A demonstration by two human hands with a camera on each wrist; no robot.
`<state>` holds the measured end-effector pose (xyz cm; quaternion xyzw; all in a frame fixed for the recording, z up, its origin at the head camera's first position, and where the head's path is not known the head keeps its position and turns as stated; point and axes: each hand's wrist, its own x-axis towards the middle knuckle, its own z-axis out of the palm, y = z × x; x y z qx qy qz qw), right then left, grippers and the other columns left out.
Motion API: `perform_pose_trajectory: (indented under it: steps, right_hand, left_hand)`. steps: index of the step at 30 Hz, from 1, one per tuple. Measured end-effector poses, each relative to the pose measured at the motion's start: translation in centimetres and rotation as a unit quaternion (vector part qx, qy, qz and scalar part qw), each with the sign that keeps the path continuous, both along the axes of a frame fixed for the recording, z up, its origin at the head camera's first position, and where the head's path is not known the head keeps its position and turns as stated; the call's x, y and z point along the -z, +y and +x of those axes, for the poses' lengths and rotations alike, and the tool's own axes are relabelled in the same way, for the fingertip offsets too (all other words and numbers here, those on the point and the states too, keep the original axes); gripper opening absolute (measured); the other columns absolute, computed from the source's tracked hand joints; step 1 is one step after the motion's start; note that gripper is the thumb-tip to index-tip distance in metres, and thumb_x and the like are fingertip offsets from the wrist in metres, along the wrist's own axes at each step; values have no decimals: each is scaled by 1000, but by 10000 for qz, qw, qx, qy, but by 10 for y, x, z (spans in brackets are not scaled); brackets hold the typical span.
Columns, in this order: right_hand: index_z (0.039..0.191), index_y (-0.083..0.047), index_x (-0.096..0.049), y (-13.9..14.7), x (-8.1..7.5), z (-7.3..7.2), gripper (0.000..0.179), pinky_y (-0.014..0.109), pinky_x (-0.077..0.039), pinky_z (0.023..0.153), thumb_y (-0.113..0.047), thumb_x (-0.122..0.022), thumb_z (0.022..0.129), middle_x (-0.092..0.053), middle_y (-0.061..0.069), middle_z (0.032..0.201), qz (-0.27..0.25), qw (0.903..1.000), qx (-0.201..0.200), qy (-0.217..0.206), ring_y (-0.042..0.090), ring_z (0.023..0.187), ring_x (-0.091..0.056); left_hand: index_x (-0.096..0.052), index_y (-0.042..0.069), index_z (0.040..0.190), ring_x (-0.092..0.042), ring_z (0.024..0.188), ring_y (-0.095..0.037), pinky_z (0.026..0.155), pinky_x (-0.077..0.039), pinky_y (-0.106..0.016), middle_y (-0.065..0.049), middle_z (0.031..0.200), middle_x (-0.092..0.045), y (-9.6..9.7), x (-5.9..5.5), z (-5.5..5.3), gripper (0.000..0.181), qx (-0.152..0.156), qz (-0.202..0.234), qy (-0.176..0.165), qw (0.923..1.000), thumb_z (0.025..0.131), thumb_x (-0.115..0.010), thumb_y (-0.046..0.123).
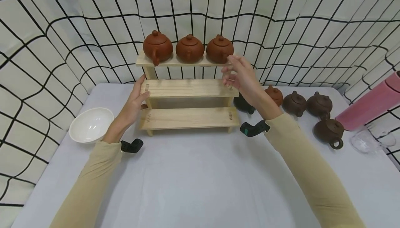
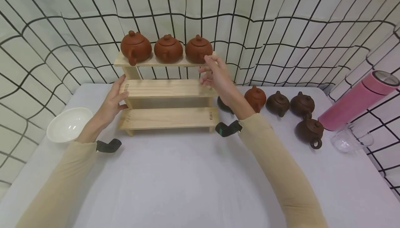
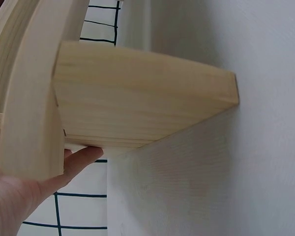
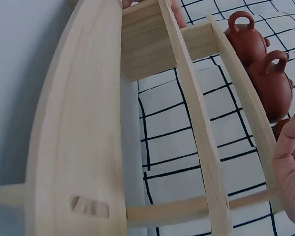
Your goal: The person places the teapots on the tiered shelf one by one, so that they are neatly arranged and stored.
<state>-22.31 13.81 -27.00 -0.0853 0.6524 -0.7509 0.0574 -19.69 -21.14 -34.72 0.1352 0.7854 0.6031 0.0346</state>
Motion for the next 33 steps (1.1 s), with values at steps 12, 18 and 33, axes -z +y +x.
perform_pose_trajectory:
  steps: [12, 18, 33]
  right_hand:
    - [132, -14, -47, 72, 11, 47, 25, 25, -46, 62, -28, -50, 112, -56, 7, 103, 604, 9973, 407, 63, 15, 70, -54]
    - [132, -13, -47, 130, 29, 77, 28, 25, -48, 63, -30, -54, 111, -57, 9, 103, 903, 9951, 391, 92, 16, 73, -57]
    - [129, -17, -47, 259, 76, 151, 17, 24, -48, 62, -16, -49, 112, -64, -2, 100, 2063, 9734, 992, -45, 14, 73, -60]
  left_hand:
    - [10, 12, 168, -6, 157, -42, 112, -22, -80, -12, 174, 10, -5, -1, 3, 68, -99, -32, -32, 9999, 109, -25, 20]
    - [10, 13, 168, -7, 157, -41, 112, -22, -80, -12, 174, 9, -6, 1, 4, 68, -85, 16, -98, 9999, 110, -25, 18]
    - [9, 12, 168, -9, 156, -41, 111, -24, -79, -12, 174, 7, -1, -1, 2, 68, -4, 9, 18, 10000, 110, -26, 17]
